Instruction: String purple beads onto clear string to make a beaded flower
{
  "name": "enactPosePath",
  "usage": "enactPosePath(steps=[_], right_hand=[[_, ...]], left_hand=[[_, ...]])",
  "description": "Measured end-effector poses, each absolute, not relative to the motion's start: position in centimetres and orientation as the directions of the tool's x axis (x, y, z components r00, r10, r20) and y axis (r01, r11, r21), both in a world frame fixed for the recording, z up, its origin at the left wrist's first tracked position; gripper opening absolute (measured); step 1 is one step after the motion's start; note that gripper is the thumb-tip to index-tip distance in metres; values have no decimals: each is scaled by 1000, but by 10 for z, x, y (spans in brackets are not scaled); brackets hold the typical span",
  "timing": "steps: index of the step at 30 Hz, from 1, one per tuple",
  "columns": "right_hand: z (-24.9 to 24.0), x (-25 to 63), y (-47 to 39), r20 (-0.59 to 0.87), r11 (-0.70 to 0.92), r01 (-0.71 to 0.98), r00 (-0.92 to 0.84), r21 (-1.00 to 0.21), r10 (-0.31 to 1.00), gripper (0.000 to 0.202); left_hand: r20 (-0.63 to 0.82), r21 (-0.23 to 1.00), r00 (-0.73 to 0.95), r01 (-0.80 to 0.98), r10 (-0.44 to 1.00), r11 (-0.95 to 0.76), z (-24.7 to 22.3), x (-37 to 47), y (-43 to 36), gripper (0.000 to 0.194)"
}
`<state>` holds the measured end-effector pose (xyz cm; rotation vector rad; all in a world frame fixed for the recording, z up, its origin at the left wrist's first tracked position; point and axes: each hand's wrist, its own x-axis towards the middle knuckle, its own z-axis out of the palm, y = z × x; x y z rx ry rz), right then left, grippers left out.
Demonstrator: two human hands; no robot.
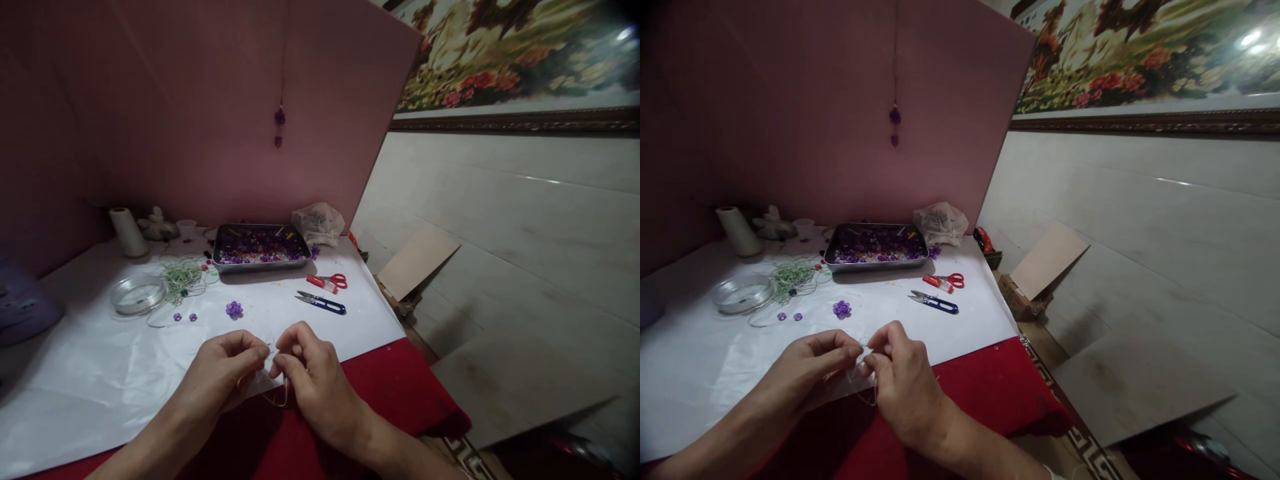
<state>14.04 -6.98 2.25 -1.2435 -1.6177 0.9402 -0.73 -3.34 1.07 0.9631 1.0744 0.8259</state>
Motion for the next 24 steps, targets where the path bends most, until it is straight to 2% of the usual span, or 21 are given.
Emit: enactPosePath(steps=[4,10,13,18,20,24], right_hand=[[19,141,-63,95,111,181,-99,-977,991,14],[23,146,-61,-47,-39,46,-191,-998,981,22],[27,147,-63,-30,-29,12,-189,-1000,982,23],[30,147,-62,85,78,-55,-146,-995,986,22],[30,147,-61,114,112,-19,-127,-993,985,21],[28,147,-63,151,169,203,-98,-965,984,21]], left_hand=[[-322,933,287,-65,902,354,11,-5,-33,25],[-298,944,330,-38,896,328,10,-7,-32,27],[-302,941,326,-48,896,335,10,-7,-34,27],[-307,940,316,-46,898,338,11,-7,-36,29],[-312,940,318,-35,895,340,11,-7,-35,29],[-315,939,320,-34,894,343,11,-7,-34,30]])
